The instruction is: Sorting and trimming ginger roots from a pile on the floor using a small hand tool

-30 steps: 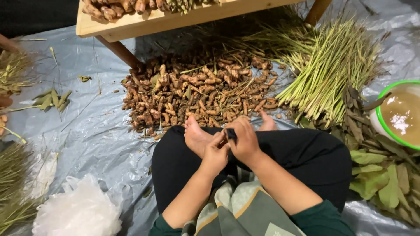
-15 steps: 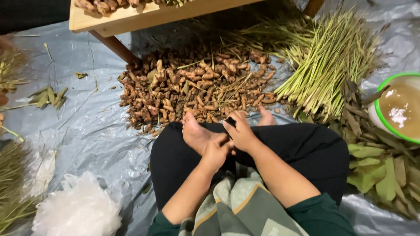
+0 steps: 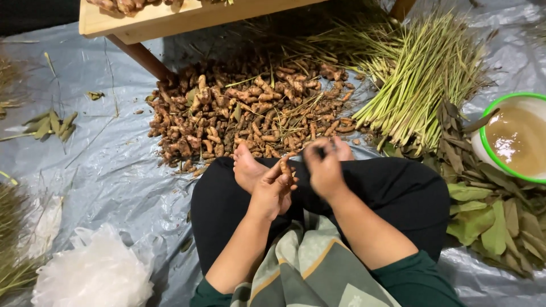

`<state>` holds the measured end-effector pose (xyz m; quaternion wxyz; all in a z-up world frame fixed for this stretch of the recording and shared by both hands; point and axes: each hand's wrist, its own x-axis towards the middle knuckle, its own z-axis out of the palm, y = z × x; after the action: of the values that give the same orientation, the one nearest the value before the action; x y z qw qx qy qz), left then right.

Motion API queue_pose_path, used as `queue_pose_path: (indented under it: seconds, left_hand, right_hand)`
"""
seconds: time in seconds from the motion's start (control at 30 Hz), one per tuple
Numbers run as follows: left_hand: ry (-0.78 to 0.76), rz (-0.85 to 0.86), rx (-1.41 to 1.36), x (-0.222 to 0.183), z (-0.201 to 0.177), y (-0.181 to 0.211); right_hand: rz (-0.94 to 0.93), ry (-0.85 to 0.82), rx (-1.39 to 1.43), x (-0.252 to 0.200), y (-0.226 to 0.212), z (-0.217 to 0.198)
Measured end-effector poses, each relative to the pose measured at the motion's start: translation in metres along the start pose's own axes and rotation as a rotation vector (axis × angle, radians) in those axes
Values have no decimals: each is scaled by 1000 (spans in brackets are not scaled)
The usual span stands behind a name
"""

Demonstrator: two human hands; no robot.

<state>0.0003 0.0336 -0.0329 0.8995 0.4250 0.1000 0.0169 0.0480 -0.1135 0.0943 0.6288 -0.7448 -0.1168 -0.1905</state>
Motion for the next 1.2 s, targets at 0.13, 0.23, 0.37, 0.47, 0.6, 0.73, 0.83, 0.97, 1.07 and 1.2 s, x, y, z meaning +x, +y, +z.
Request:
queue_pose_path:
  seconds: [0.13, 0.23, 0.37, 0.47, 0.6, 0.73, 0.83, 0.97, 1.07, 1.2]
  left_hand:
    - [112, 6, 177, -7, -9, -33]
    - [32, 87, 389, -11, 17, -7]
    - [39, -7, 302, -12, 4, -33]
    - [13, 37, 169, -11, 19, -17]
    - [103, 387, 241, 2, 12, 15]
    - [219, 468, 349, -12, 35, 27]
    - [326, 609, 438, -21, 52, 30]
    - [32, 598, 293, -17, 50, 13]
    - [-109, 148, -365, -16, 59, 31]
    - [15, -145, -690, -43, 108, 85]
  right_hand:
    - [-482, -225, -245, -29, 50, 36]
    - [-364, -262, -188, -20, 65, 36]
    - [47, -181, 57, -25, 84, 34]
    - [387, 76, 233, -7, 123, 26]
    - [792, 315, 688, 11, 78, 10]
    - [531, 301, 352, -10, 5, 33]
    - [119, -151, 228, -40, 47, 39]
    - [-196, 39, 138, -29, 38, 28]
    - [-467, -10, 98, -24, 26, 25]
    - [-796, -113, -220, -30, 22, 31]
